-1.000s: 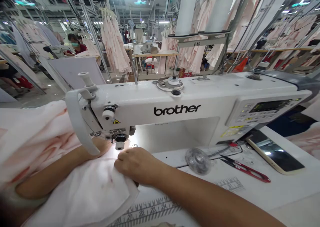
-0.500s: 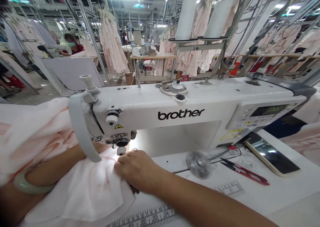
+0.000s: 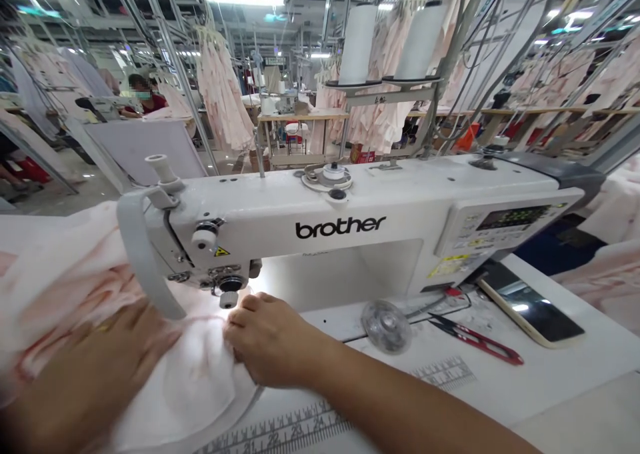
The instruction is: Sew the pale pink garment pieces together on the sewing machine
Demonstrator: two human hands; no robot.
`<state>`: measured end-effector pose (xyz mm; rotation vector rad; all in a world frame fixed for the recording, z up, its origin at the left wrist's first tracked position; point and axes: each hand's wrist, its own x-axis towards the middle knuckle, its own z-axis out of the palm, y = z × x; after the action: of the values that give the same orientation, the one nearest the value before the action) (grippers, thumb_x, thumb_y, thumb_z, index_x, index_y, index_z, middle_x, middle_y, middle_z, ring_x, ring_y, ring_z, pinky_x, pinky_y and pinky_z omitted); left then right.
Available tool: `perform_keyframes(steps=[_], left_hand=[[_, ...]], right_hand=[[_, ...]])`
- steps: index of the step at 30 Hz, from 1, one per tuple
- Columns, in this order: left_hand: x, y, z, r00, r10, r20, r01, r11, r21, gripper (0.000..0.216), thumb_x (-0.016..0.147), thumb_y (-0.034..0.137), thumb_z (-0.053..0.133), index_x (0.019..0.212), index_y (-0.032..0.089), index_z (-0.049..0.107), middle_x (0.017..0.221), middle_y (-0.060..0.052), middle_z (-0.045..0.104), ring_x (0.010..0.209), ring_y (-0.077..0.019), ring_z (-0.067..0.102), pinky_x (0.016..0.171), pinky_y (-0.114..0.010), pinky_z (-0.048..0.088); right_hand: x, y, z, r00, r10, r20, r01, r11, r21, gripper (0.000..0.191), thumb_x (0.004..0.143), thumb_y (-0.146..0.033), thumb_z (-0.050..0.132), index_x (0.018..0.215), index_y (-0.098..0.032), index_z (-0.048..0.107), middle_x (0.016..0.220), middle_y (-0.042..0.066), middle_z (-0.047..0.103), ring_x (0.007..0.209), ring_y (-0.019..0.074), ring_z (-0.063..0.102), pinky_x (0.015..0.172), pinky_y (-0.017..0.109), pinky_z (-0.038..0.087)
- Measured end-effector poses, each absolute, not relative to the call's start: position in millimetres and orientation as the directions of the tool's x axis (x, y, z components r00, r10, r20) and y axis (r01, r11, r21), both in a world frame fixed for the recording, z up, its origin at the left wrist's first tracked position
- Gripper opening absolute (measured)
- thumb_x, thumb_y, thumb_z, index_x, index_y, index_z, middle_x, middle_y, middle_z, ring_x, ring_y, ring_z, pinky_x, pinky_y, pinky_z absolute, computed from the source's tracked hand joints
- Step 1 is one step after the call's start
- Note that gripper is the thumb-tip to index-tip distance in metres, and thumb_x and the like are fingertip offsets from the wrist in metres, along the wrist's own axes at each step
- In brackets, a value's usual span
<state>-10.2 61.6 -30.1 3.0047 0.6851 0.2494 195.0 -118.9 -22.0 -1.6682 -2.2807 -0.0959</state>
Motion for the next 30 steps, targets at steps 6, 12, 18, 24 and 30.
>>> perform_keyframes(steps=[6,12,18,24,30], left_hand=[[-46,126,-48,0.912,0.41,0.022,0.409,-0.912,0.02,0.061,0.092,0.053,0.042,0.148,0.029,0.035,0.155,-0.006,0.035,0.142,-0.0333,0.03,0.115,-0.054,0.024],[-19,114,-10,0.954,0.297,0.028,0.296,-0.954,0.044,0.038,0.089,0.032,0.05,0.124,0.025,0.063,0.135,-0.008,0.059,0.125,-0.0325,0.051,0.111,-0.053,0.033],[23,21,7,1.0,0.019,-0.022,0.025,-0.949,0.314,0.031,0.096,0.023,0.032,0.1,0.021,0.063,0.107,-0.009,0.065,0.104,-0.0227,0.059,0.093,-0.039,0.048],[20,27,6,0.999,0.045,0.02,0.031,-0.888,0.458,0.028,0.099,0.035,0.035,0.103,0.023,0.06,0.106,-0.007,0.062,0.098,-0.0211,0.058,0.086,-0.033,0.05],[14,31,-9,0.994,0.109,-0.004,0.1,-0.897,0.43,0.031,0.084,0.046,0.064,0.105,0.023,0.061,0.11,-0.007,0.062,0.101,-0.0264,0.058,0.084,-0.036,0.05]], right_hand=[[191,-122,-20,-0.305,0.905,0.295,0.913,0.366,-0.18,0.031,0.088,-0.041,0.065,0.102,-0.014,0.061,0.105,0.007,0.064,0.095,0.0224,0.053,0.087,0.035,0.041],[187,-119,-29,-0.367,0.867,0.339,0.853,0.459,-0.25,0.044,0.088,-0.059,0.063,0.09,-0.016,0.063,0.085,0.004,0.063,0.085,0.0195,0.054,0.082,0.033,0.041],[183,-119,-34,-0.397,0.837,0.377,0.853,0.488,-0.184,0.022,0.1,-0.018,0.044,0.088,-0.016,0.062,0.095,0.004,0.064,0.086,0.016,0.051,0.081,0.028,0.042],[183,-122,-32,-0.156,0.887,0.434,0.741,0.396,-0.542,0.006,0.081,-0.012,0.057,0.081,-0.018,0.057,0.074,-0.003,0.056,0.069,0.0114,0.049,0.07,0.023,0.043],[182,-115,-27,0.268,0.906,0.328,0.29,0.248,-0.924,0.006,0.078,-0.01,0.056,0.076,-0.015,0.058,0.071,-0.002,0.055,0.067,0.0106,0.052,0.063,0.02,0.043]])
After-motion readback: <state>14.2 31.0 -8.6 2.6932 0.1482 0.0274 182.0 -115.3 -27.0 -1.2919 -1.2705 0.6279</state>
